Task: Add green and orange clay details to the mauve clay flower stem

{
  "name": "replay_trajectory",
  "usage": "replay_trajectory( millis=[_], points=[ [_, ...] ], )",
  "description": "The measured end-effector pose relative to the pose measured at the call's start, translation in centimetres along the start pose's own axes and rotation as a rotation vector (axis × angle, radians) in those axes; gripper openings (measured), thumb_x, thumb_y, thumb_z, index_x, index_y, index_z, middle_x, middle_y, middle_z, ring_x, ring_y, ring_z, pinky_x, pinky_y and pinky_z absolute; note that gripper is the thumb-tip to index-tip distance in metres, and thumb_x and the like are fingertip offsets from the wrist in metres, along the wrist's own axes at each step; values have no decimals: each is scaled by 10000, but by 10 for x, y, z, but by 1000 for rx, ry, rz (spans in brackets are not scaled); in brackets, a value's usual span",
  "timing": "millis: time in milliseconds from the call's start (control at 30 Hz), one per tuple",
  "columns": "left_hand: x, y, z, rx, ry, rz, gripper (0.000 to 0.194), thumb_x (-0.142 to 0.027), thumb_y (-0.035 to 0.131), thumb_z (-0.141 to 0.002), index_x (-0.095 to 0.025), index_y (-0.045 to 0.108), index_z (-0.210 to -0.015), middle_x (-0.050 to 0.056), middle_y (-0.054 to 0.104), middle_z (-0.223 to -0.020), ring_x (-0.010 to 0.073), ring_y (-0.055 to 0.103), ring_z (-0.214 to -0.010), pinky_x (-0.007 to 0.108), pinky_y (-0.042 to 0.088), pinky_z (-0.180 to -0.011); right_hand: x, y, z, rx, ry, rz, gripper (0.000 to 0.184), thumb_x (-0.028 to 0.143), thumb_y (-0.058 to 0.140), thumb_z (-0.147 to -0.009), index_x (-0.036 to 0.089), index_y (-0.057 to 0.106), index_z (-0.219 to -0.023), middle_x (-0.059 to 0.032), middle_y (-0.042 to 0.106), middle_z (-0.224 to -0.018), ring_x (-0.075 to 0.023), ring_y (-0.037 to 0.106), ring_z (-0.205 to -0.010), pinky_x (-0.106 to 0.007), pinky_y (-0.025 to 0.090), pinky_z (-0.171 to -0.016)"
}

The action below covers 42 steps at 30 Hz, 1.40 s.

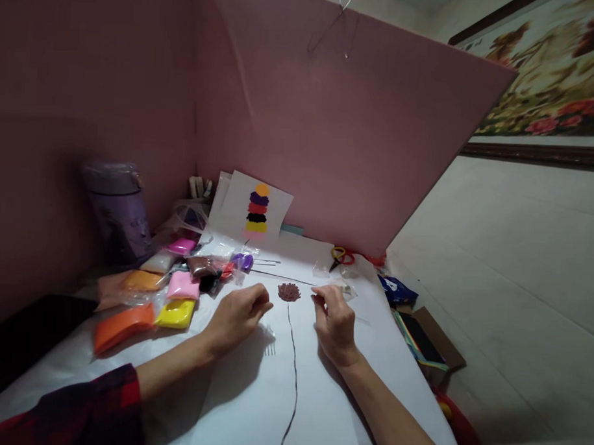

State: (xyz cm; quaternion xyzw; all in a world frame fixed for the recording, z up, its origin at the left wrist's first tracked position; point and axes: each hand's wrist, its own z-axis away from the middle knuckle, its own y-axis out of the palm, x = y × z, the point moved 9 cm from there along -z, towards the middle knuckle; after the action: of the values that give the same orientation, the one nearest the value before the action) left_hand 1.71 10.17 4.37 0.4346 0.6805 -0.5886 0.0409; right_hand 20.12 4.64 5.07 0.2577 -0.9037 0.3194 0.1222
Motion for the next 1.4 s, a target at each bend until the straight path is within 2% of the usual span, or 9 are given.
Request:
replay_trajectory(
  millis=[133, 233, 300, 533, 633, 700, 833, 1133, 1400],
  points=[
    [30, -54, -19, -96, -117, -222, 168, -184, 491, -881, -177, 627, -784, 90, 668, -836, 207, 593, -791, 287, 390, -693, 10, 5, 2, 40, -107, -20, 185, 107, 475, -907, 199, 634, -882, -45, 668, -758, -179, 639, -703, -275, 493, -637],
    [54, -101, -20, -152, -272, -378, 221, -211, 462, -892, -140, 671, -881, 144, 685, -905, 264, 610, -831, 310, 357, -654, 10, 3, 2, 27, -135, -15, 170, 126, 480, -924, 183, 639, -909, -46, 680, -739, -174, 643, -666, -276, 485, -623],
    [63, -118, -17, -146, -337, -449, 272, -257, 441, -916, -130, 680, -945, 146, 698, -915, 274, 624, -829, 305, 344, -634, 9, 2, 2, 18, -143, -9, 158, 142, 494, -925, 181, 645, -901, -46, 683, -734, -173, 644, -664, -276, 482, -625],
    [76, -127, -12, -51, -457, -558, 292, -283, 440, -906, -177, 709, -949, 149, 727, -1041, 315, 667, -921, 312, 378, -624, 7, 2, 4, -10, -144, 5, 143, 161, 508, -925, 183, 647, -896, -46, 694, -740, -171, 647, -655, -273, 476, -599],
    [86, -147, -8, -75, -511, -584, 369, -303, 372, -928, -164, 704, -1010, 188, 712, -1068, 365, 665, -967, 353, 416, -663, 6, 2, 4, -18, -154, -5, 127, 155, 516, -924, 183, 636, -892, -44, 691, -743, -170, 648, -649, -269, 475, -585],
    [97, -162, -2, -97, -590, -598, 366, -302, 398, -904, -143, 707, -1019, 221, 709, -1060, 396, 668, -957, 378, 439, -664, 6, 2, 4, -23, -167, -12, 118, 154, 521, -923, 183, 632, -893, -43, 689, -739, -173, 649, -642, -268, 471, -571],
    [112, -176, 4, -93, -667, -602, 334, -229, 445, -851, -162, 716, -1035, 208, 720, -1067, 374, 683, -947, 373, 478, -662, 6, 5, 4, -15, -189, -26, 110, 147, 529, -917, 190, 628, -894, -38, 691, -737, -174, 652, -630, -265, 469, -556],
    [120, -174, 6, -54, -681, -583, 334, -165, 478, -791, -185, 740, -996, 182, 738, -1064, 346, 690, -965, 338, 485, -668, 3, 13, 6, 39, -176, -38, 105, 143, 526, -923, 199, 614, -914, -25, 681, -732, -161, 639, -596, -263, 472, -557],
    [130, -170, 3, -31, -702, -568, 325, -286, 475, -821, -205, 745, -984, 151, 745, -1071, 337, 694, -943, 317, 461, -613, 1, 15, 7, 45, -186, -93, 119, 120, 528, -921, 187, 624, -944, -23, 694, -752, -150, 659, -625, -240, 473, -549]
  ],
)
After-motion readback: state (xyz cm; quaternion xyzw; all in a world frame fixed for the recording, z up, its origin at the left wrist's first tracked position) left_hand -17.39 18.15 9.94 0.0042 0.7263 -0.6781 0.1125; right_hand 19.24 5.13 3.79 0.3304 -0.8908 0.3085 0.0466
